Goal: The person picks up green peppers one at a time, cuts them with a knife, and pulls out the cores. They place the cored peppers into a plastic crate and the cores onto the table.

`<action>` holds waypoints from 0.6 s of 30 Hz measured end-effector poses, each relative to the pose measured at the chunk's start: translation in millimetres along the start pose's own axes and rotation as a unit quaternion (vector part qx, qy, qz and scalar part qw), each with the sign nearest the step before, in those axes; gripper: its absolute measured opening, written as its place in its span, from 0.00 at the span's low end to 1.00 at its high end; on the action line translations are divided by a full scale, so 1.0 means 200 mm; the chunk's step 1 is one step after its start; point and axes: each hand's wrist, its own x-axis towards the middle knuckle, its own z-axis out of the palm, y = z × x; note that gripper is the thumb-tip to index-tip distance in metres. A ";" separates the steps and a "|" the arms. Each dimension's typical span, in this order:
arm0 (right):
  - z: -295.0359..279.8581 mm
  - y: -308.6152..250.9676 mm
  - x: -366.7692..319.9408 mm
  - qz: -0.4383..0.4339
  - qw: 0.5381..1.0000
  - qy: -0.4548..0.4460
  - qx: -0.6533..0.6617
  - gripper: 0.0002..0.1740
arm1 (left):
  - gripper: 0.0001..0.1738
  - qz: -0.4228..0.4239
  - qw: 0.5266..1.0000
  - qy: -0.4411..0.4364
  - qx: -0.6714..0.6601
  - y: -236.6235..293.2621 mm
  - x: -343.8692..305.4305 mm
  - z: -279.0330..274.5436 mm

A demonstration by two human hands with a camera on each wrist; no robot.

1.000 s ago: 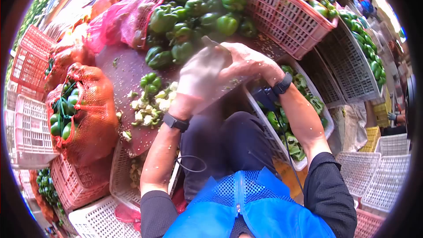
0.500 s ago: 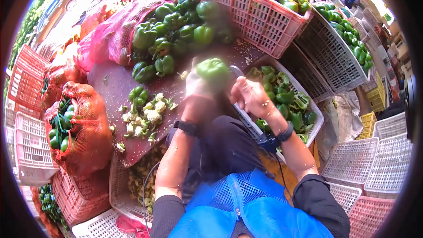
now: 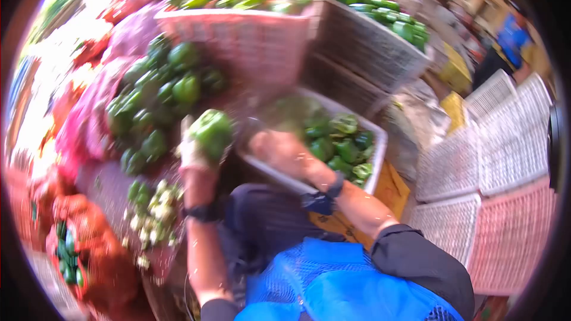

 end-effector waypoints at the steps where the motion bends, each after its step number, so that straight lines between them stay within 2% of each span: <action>1: -0.01 -0.13 0.02 0.078 0.996 0.027 -0.022 0.36 | 0.23 -0.035 0.998 -0.054 0.019 -0.02 0.01 -0.03; 2: -0.02 -0.02 0.08 0.011 0.995 0.010 0.104 0.42 | 0.23 0.018 0.984 -0.115 0.134 -0.06 0.15 -0.21; 3: 0.03 -0.05 0.12 -0.076 0.995 0.057 -0.001 0.44 | 0.23 0.083 0.952 -0.172 0.240 -0.15 0.31 -0.33; 4: 0.01 -0.06 0.13 -0.072 0.991 0.016 -0.108 0.45 | 0.23 0.006 0.985 -0.081 0.150 -0.14 0.22 -0.15; 5: 0.02 -0.06 0.14 -0.069 0.992 0.027 -0.099 0.47 | 0.23 -0.070 0.995 0.021 0.062 -0.09 0.09 0.04; 6: 0.02 -0.09 0.12 -0.044 0.997 0.024 -0.060 0.47 | 0.24 -0.047 0.997 0.038 0.044 -0.11 0.07 0.06; 7: 0.02 -0.11 0.11 -0.020 0.999 0.018 -0.018 0.48 | 0.25 -0.003 0.995 0.065 0.081 -0.13 0.05 0.09; 9: 0.04 -0.10 0.10 -0.031 0.998 0.049 -0.011 0.47 | 0.25 0.105 0.987 0.097 0.072 -0.19 0.23 -0.08; 10: 0.04 -0.10 0.10 -0.040 0.996 0.075 0.000 0.47 | 0.24 0.199 0.970 0.064 0.124 -0.24 0.21 -0.09; 11: 0.03 -0.11 0.09 -0.040 0.996 0.076 -0.001 0.47 | 0.24 0.197 0.970 0.063 0.124 -0.27 0.20 -0.08; 13: 0.00 -0.15 0.09 -0.063 0.982 0.116 -0.136 0.40 | 0.19 0.240 0.952 0.077 0.174 -0.30 0.13 0.01; 14: 0.02 -0.17 0.09 -0.079 0.974 0.144 -0.154 0.37 | 0.18 0.368 0.780 0.136 0.487 -0.37 0.04 0.05; 15: 0.02 -0.17 0.09 -0.077 0.975 0.143 -0.153 0.37 | 0.20 0.333 0.796 0.133 0.488 -0.38 -0.04 0.15; 17: 0.03 -0.17 0.09 -0.025 0.988 0.124 -0.087 0.35 | 0.18 0.346 0.778 0.083 0.517 -0.38 0.05 0.04; 18: 0.02 -0.18 0.10 -0.008 0.989 0.123 -0.076 0.31 | 0.18 0.319 0.741 0.099 0.583 -0.35 -0.04 0.16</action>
